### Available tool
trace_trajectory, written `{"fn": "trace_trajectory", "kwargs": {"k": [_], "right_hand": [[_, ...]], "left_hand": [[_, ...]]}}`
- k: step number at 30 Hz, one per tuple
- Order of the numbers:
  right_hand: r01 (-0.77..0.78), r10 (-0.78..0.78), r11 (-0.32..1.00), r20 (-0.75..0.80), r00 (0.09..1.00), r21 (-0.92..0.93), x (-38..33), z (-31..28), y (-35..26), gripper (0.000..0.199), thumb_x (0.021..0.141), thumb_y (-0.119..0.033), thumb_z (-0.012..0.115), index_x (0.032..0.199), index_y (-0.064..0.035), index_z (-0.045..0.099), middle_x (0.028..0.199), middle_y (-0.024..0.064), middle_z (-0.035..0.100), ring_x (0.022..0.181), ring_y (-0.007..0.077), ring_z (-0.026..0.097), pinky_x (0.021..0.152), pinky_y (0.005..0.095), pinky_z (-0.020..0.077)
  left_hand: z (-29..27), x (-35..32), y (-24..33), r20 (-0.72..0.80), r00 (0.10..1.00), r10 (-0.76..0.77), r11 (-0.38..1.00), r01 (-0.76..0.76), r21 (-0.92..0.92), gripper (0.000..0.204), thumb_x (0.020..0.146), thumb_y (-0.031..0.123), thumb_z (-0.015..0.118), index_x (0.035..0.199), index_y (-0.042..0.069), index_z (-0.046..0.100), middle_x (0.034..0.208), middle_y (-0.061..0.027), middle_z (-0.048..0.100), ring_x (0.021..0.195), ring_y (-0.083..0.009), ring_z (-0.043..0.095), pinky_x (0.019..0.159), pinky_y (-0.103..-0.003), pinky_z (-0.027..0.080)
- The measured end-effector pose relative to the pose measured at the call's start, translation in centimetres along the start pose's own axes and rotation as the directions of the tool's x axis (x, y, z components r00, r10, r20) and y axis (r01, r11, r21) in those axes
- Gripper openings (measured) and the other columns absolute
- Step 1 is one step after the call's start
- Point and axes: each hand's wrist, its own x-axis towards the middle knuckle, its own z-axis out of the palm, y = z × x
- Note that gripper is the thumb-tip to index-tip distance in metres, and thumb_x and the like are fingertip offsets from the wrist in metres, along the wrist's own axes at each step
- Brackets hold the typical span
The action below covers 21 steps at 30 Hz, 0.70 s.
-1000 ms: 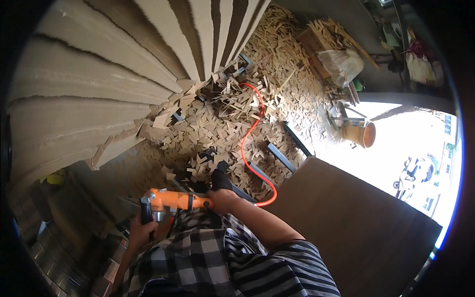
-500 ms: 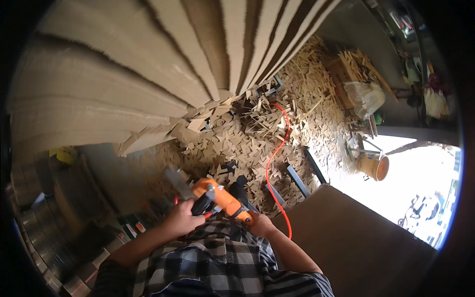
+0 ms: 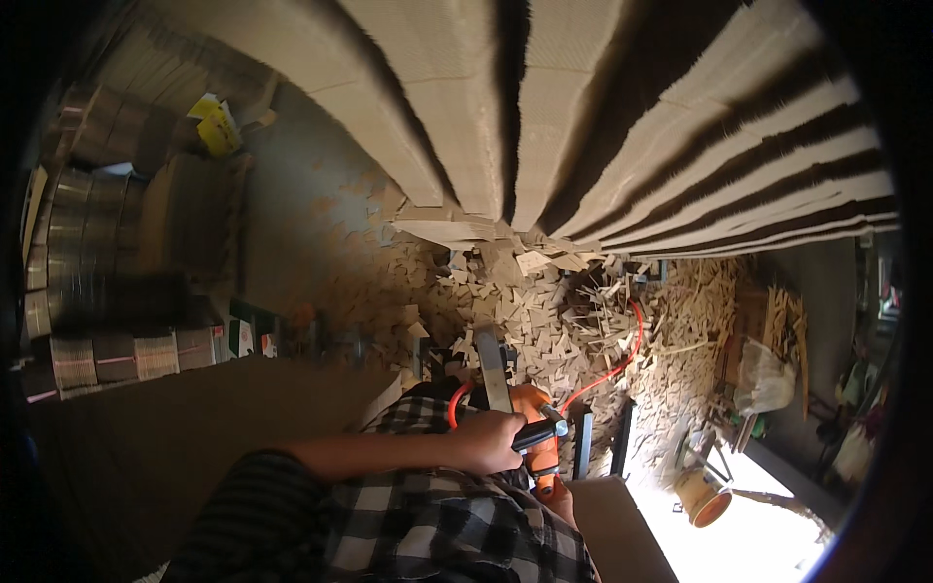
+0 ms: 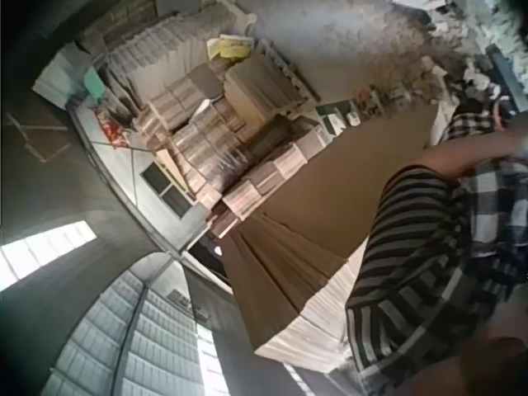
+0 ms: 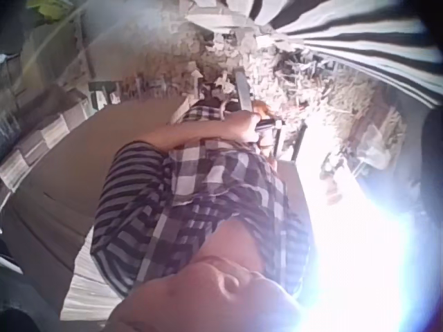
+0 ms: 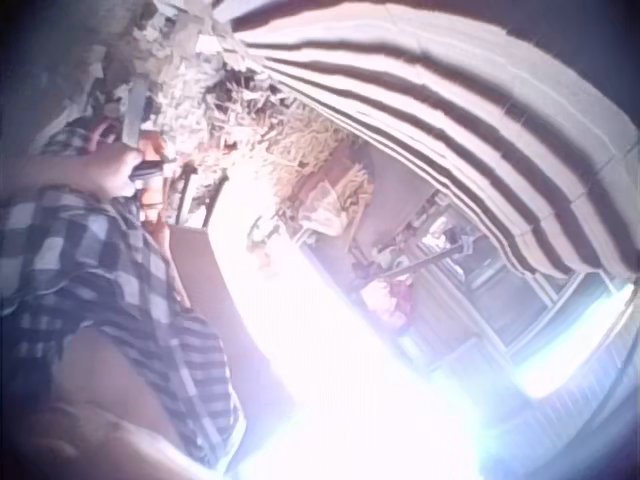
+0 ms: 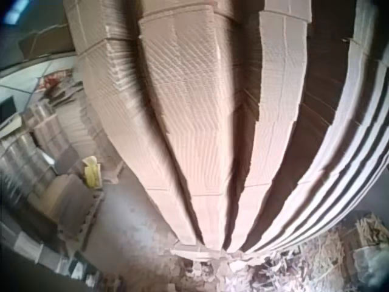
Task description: The person uses a handheld orange cutting tool to slice through a stack of corrugated cardboard sheets. They repeatedly guide the tool along the edges, creating long strips and accumulating cardboard debris on the floor.
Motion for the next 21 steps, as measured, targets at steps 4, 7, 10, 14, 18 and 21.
{"fn": "trace_trajectory", "kwargs": {"k": [4, 7, 10, 14, 18, 21], "right_hand": [[0.143, -0.149, 0.985, 0.065, 0.987, 0.099, 1.7, -2.3, -0.7, 0.039, 0.066, -0.023, 0.075, 0.093, -0.0024, 0.055, 0.076, 0.0154, 0.062, 0.072, 0.0233, 0.063, 0.061, 0.0355, 0.0479], [0.215, -0.241, 0.944, 0.077, 0.968, 0.249, 3.3, -3.4, -1.0, 0.038, 0.065, -0.022, 0.075, 0.091, -0.0026, 0.054, 0.075, 0.0144, 0.061, 0.071, 0.0226, 0.062, 0.061, 0.0354, 0.0474], [0.297, -0.312, 0.947, 0.127, 0.942, 0.124, 4.5, -5.3, -6.0, 0.034, 0.066, -0.016, 0.071, 0.093, -0.0029, 0.054, 0.076, 0.0128, 0.061, 0.072, 0.0205, 0.062, 0.064, 0.0339, 0.0474], [0.290, -0.292, 0.956, 0.143, 0.946, 0.038, 4.9, -6.1, -11.8, 0.031, 0.068, -0.012, 0.067, 0.094, -0.0032, 0.054, 0.077, 0.0136, 0.062, 0.072, 0.0209, 0.062, 0.066, 0.0337, 0.0478], [0.319, -0.314, 0.948, 0.166, 0.935, -0.008, 3.5, -6.8, -19.9, 0.028, 0.070, -0.015, 0.066, 0.092, -0.0015, 0.058, 0.081, 0.0177, 0.063, 0.077, 0.0304, 0.063, 0.068, 0.0367, 0.0481], [0.436, -0.430, 0.900, 0.200, 0.880, 0.017, 7.1, -3.5, -19.5, 0.029, 0.075, -0.020, 0.058, 0.097, -0.0011, 0.058, 0.089, 0.0240, 0.062, 0.088, 0.0385, 0.059, 0.075, 0.0415, 0.0467]], "left_hand": [[-0.7, -0.5, 0.4, -0.086, 0.996, 0.004, 1.000, -0.006, -0.018, 0.028, 0.065, 0.018, 0.064, 0.083, -0.002, 0.055, 0.077, -0.0207, 0.060, 0.076, -0.0358, 0.060, 0.068, -0.042, 0.047], [-2.3, -1.0, 1.2, -0.134, 0.991, 0.012, 1.000, -0.016, -0.027, 0.027, 0.065, 0.018, 0.064, 0.081, -0.002, 0.055, 0.077, -0.0210, 0.060, 0.075, -0.0360, 0.060, 0.067, -0.042, 0.047], [-3.2, -0.6, 0.7, -0.227, 0.974, 0.019, 1.000, -0.020, -0.001, 0.027, 0.064, 0.017, 0.064, 0.079, -0.002, 0.055, 0.076, -0.0213, 0.059, 0.074, -0.0362, 0.060, 0.067, -0.041, 0.047], [-6.1, -0.8, -0.1, -0.266, 0.963, 0.034, 0.999, -0.031, 0.016, 0.029, 0.064, 0.020, 0.068, 0.078, -0.001, 0.054, 0.074, -0.0199, 0.059, 0.073, -0.0351, 0.061, 0.065, -0.041, 0.046], [-9.0, -0.4, -3.8, -0.204, 0.979, 0.021, 1.000, -0.016, 0.025, 0.027, 0.067, 0.020, 0.067, 0.084, 0.001, 0.058, 0.071, -0.0134, 0.060, 0.066, -0.0207, 0.061, 0.066, -0.033, 0.048], [-13.5, -1.9, -4.3, -0.115, 0.989, -0.093, 0.995, 0.088, -0.046, 0.032, 0.063, 0.027, 0.069, 0.084, 0.003, 0.061, 0.076, -0.0115, 0.064, 0.069, -0.0211, 0.062, 0.066, -0.032, 0.050]]}}
